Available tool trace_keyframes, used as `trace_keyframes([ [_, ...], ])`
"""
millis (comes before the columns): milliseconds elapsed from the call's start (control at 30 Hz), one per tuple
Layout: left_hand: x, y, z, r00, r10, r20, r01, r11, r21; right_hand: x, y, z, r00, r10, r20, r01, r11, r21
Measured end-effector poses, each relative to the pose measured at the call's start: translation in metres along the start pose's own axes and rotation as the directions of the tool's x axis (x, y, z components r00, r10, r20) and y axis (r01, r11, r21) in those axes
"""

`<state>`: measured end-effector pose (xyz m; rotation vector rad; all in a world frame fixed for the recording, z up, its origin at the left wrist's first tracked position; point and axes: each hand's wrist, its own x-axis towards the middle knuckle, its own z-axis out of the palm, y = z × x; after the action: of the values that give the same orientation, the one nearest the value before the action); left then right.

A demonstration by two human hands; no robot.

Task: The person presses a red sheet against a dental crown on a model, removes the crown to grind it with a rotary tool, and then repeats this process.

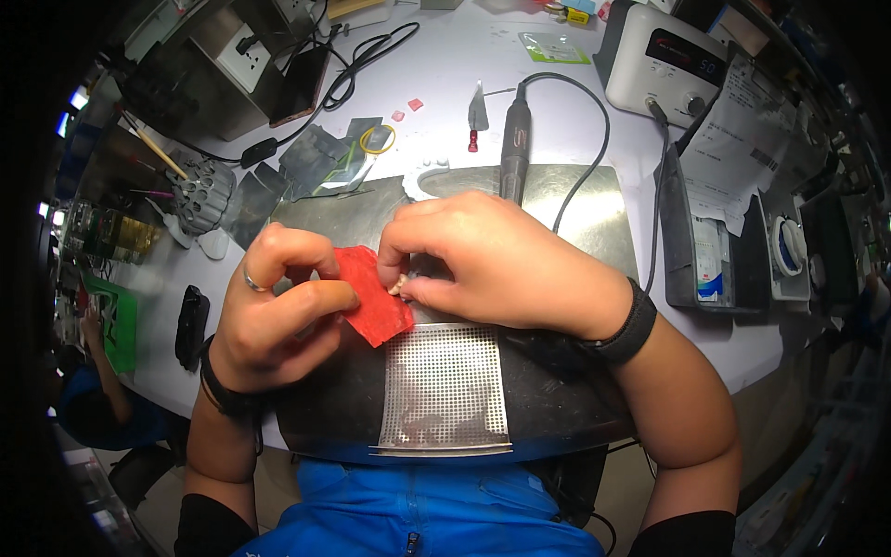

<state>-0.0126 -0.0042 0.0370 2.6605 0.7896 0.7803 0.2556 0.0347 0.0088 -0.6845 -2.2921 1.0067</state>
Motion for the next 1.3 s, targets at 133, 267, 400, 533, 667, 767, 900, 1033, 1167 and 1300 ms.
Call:
trace_keyframes([
  [133, 0.000, 0.000, 0.001, 1.000, 0.003, -0.011, -0.003, 1.000, 0.018, 0.000, -0.003, -0.002, 0.998, 0.059, 0.031, -0.059, 0.998, -0.020],
  [267, -0.002, -0.001, -0.001, 1.000, 0.000, 0.004, 0.000, 1.000, 0.025, 0.001, -0.001, 0.002, 1.000, 0.017, 0.010, -0.016, 1.000, -0.025],
  [400, -0.001, 0.000, 0.001, 1.000, 0.006, -0.005, -0.005, 1.000, 0.026, 0.000, 0.005, 0.006, 1.000, 0.005, -0.018, -0.005, 1.000, -0.012],
  [533, -0.002, -0.002, 0.002, 1.000, 0.011, -0.005, -0.010, 0.999, 0.030, 0.001, 0.004, 0.005, 0.997, 0.076, 0.002, -0.076, 0.995, 0.068],
  [667, -0.002, -0.002, 0.001, 1.000, 0.019, -0.010, -0.019, 0.999, 0.033, 0.001, 0.007, 0.007, 0.998, 0.067, 0.005, -0.067, 0.996, 0.059],
  [767, -0.002, -0.002, 0.002, 0.999, 0.030, -0.015, -0.029, 0.999, 0.044, 0.001, 0.009, 0.009, 1.000, -0.002, -0.025, 0.002, 1.000, 0.006],
  [900, -0.001, -0.002, 0.003, 0.999, 0.038, -0.026, -0.037, 0.998, 0.041, 0.001, 0.004, 0.008, 0.999, -0.018, -0.034, 0.017, 0.999, -0.039],
  [1033, -0.001, -0.002, 0.004, 0.999, 0.039, -0.029, -0.038, 0.998, 0.042, 0.000, 0.005, 0.006, 0.999, -0.018, -0.034, 0.017, 1.000, -0.025],
  [1167, 0.000, -0.001, 0.003, 0.999, 0.036, -0.026, -0.035, 0.999, 0.040, 0.000, 0.008, 0.004, 1.000, -0.019, -0.019, 0.019, 0.999, -0.035],
  [1300, 0.000, -0.001, 0.003, 0.999, 0.038, -0.019, -0.037, 0.998, 0.044, 0.000, 0.012, 0.007, 0.999, -0.029, -0.045, 0.028, 1.000, -0.009],
])
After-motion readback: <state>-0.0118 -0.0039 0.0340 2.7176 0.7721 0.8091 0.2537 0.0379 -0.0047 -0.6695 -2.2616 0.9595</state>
